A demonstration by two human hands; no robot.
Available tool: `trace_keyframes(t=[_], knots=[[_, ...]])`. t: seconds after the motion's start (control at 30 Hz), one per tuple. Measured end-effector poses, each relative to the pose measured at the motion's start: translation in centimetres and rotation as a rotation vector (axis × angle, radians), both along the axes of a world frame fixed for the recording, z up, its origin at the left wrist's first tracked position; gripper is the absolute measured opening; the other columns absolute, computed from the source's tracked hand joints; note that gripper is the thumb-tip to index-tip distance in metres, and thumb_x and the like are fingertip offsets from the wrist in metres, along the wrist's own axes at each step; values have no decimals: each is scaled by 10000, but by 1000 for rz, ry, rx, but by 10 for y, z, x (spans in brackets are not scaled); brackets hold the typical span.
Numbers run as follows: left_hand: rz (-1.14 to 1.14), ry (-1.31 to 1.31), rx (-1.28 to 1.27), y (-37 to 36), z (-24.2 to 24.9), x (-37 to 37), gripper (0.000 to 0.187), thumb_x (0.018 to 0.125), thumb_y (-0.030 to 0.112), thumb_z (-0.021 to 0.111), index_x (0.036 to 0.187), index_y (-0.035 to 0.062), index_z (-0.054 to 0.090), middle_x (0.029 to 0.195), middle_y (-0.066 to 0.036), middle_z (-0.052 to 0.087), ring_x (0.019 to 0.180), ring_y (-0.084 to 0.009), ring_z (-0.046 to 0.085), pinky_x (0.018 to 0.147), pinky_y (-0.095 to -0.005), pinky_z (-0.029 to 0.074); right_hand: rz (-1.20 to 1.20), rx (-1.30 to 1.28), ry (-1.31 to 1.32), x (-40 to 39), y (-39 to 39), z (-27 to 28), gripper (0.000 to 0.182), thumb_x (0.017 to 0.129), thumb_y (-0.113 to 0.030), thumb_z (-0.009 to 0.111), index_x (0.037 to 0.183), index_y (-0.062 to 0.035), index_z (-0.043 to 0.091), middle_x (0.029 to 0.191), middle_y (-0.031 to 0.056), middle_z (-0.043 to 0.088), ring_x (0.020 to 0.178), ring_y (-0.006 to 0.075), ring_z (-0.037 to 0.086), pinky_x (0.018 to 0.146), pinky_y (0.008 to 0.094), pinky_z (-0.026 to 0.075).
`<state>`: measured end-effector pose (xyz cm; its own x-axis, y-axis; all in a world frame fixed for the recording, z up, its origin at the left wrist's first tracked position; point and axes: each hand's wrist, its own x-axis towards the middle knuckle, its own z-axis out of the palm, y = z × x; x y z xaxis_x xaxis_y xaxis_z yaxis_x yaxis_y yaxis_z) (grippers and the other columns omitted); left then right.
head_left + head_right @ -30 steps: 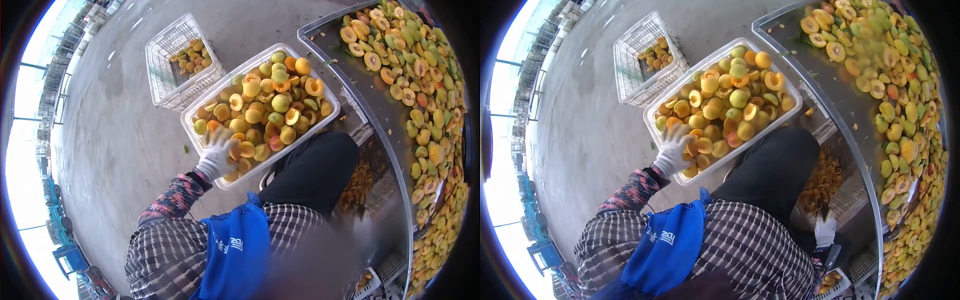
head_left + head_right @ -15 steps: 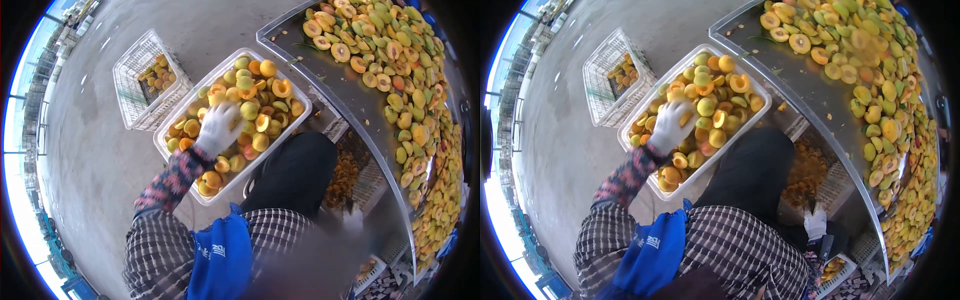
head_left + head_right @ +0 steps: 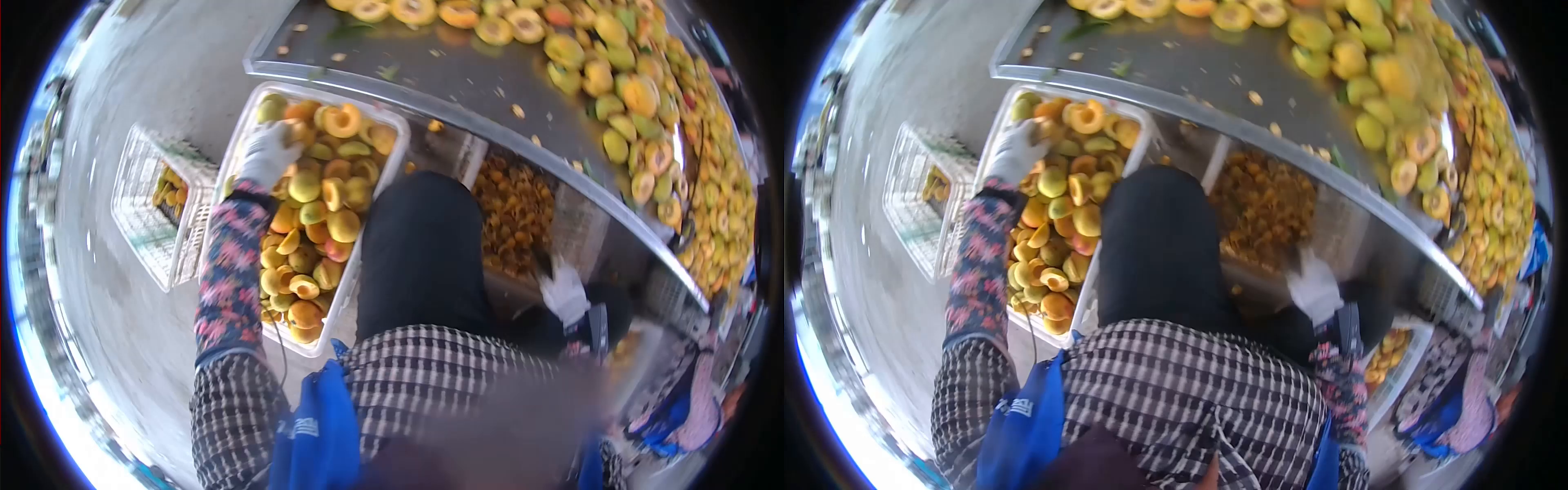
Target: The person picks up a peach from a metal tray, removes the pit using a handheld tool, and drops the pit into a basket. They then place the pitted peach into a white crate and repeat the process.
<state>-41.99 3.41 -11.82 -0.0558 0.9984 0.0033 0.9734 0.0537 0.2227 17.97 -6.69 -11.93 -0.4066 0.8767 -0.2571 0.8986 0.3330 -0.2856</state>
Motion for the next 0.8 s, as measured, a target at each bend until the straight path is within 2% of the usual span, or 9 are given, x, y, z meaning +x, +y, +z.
trace_keyframes(t=[0.17, 0.23, 0.3, 0.37, 0.43, 0.63, 0.7, 0.73, 0.8], knots=[[208, -58, 55, -71, -4, -13, 312, 840, 255, 648, 1053, 33, 600, 1055, -187, 614, 969, -367, 597, 842, -415, 478, -121, -119, 141, -24, 22, 12, 401, 896, -296, 582, 1219, -70, 510, 893, 270, 635, 862, 457, 607, 744, 521, 469], [414, -569, 39, -100, -9, -17, 313, 835, 226, 656, 1071, 28, 599, 1037, -181, 627, 959, -356, 608, 825, -403, 487, -210, -196, 156, -30, 26, 11, 398, 898, -292, 581, 1220, -70, 510, 893, 267, 637, 858, 456, 609, 741, 519, 472], [509, -633, 191, -143, -44, -26, 322, 835, 251, 653, 1064, 29, 611, 1020, -203, 643, 964, -371, 609, 816, -404, 494, -182, -169, 214, -26, 25, 2, 414, 887, -286, 596, 1232, -74, 511, 897, 256, 646, 851, 451, 612, 726, 512, 482], [637, -375, -96, -197, -73, -37, 286, 846, 248, 626, 1036, 33, 632, 1011, -213, 640, 969, -394, 596, 825, -431, 488, -154, -213, 182, -16, 24, -6, 496, 871, -237, 594, 1302, -28, 465, 983, 279, 633, 906, 474, 593, 769, 511, 478], [529, -107, -105, -216, -38, 13, 247, 828, 239, 607, 968, 40, 652, 1038, -223, 625, 959, -413, 583, 826, -461, 481, -113, -121, 189, -3, 18, -18, 535, 860, -230, 610, 1320, -8, 451, 1069, 293, 611, 981, 470, 577, 808, 487, 476], [416, -27, -213, -232, 36, 33, 168, 799, 225, 603, 835, 73, 664, 948, -131, 649, 988, -321, 590, 886, -446, 445, -160, -234, 76, -6, 17, -9, 507, 891, -248, 618, 1307, 4, 476, 1089, 279, 604, 1008, 446, 571, 841, 456, 460], [625, -163, -96, -224, 49, 25, 154, 804, 220, 620, 812, 73, 664, 934, -122, 659, 985, -301, 598, 930, -449, 430, -182, -287, 53, -20, 25, 0, 542, 904, -271, 600, 1346, 5, 450, 1188, 286, 567, 1091, 437, 539, 918, 452, 433], [718, -341, 5, -219, 49, 20, 171, 802, 211, 643, 905, 77, 673, 986, -142, 649, 1009, -326, 582, 948, -449, 424, -108, -199, 82, -2, 19, -23, 553, 907, -279, 594, 1356, 7, 442, 1223, 285, 550, 1116, 437, 524, 947, 450, 418], [546, -206, 88, -191, 40, 24, 414, 778, 275, 679, 1146, 107, 593, 1214, -186, 535, 1178, -376, 465, 1023, -479, 357, 7, -84, 21, 28, 12, -64, 572, 906, -287, 588, 1368, 14, 434, 1300, 283, 500, 1180, 438, 478, 1001, 449, 381]])
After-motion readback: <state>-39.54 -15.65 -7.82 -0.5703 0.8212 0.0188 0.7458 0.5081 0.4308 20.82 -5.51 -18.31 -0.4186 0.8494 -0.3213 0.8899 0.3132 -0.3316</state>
